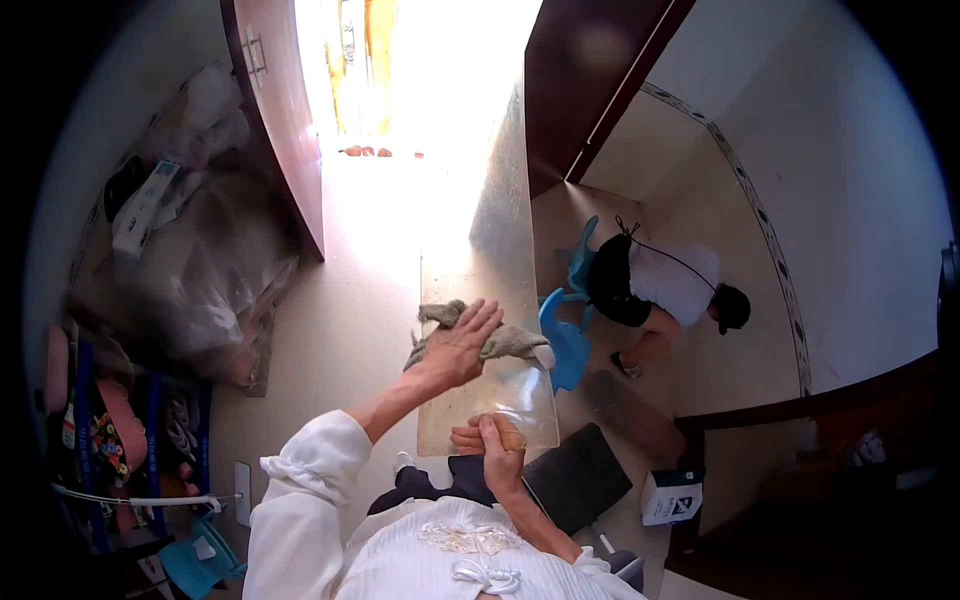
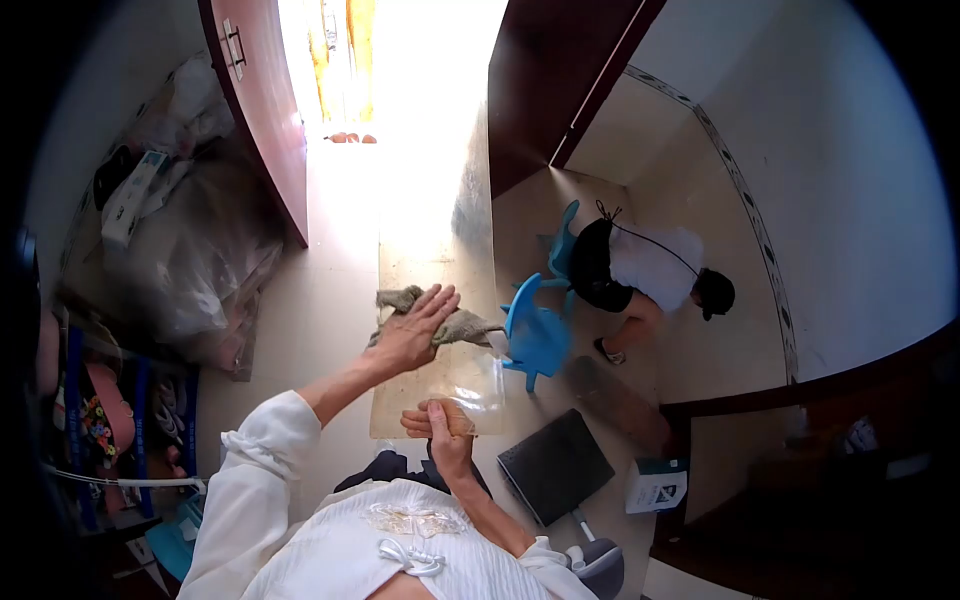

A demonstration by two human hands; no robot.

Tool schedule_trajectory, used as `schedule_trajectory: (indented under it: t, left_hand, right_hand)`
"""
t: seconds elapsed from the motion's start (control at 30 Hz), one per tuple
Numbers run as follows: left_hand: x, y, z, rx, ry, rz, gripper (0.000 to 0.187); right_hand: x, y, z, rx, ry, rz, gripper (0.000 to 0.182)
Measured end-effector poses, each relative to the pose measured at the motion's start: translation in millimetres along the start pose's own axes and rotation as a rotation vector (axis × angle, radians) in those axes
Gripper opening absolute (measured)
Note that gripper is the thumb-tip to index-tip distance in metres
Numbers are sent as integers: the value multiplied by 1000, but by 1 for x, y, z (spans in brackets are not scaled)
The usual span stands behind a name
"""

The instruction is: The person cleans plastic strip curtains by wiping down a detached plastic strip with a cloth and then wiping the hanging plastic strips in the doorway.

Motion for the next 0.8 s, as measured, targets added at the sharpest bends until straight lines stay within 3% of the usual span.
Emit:
schedule_trajectory:
  t: [0.13, 0.27, 0.37, 0.5, 0.6, 0.7, 0.77, 0.8]
  left_hand:
    - [50, -20, 46, -175, 60, 119, 71]
    - [41, -20, 74, -230, 128, 188, 70]
    - [32, -31, 91, -316, -47, 120, 65]
    - [13, -53, 72, -151, -166, -98, 60]
    - [-5, -67, 34, 12, -284, -250, 55]
    - [-21, -73, 6, 231, -267, -341, 42]
    - [-29, -62, 2, 186, -300, -395, 35]
    - [-29, -53, 5, 249, -215, -529, 33]
  right_hand:
    - [-8, 4, -6, 11, -58, -55, 25]
    - [-15, 11, -2, -36, -66, -3, 26]
    - [-16, 30, 10, -92, -60, 35, 25]
    - [-16, 50, 37, -134, 21, 81, 23]
    - [-21, 61, 54, -214, -39, 186, 22]
    - [-38, 83, 53, -238, -113, 199, 19]
    - [-47, 95, 56, -223, -77, 189, 19]
    - [-46, 98, 53, -196, -115, 173, 19]
Point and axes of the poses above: each hand's wrist, its own z-axis towards the middle knuckle, its own y-axis out of the back of the hand, x = y × z, the point moved 2 cm from there along z, towards the middle knuckle, and after that the axes turned 3 degrees about -x, right-handed, at the moved point
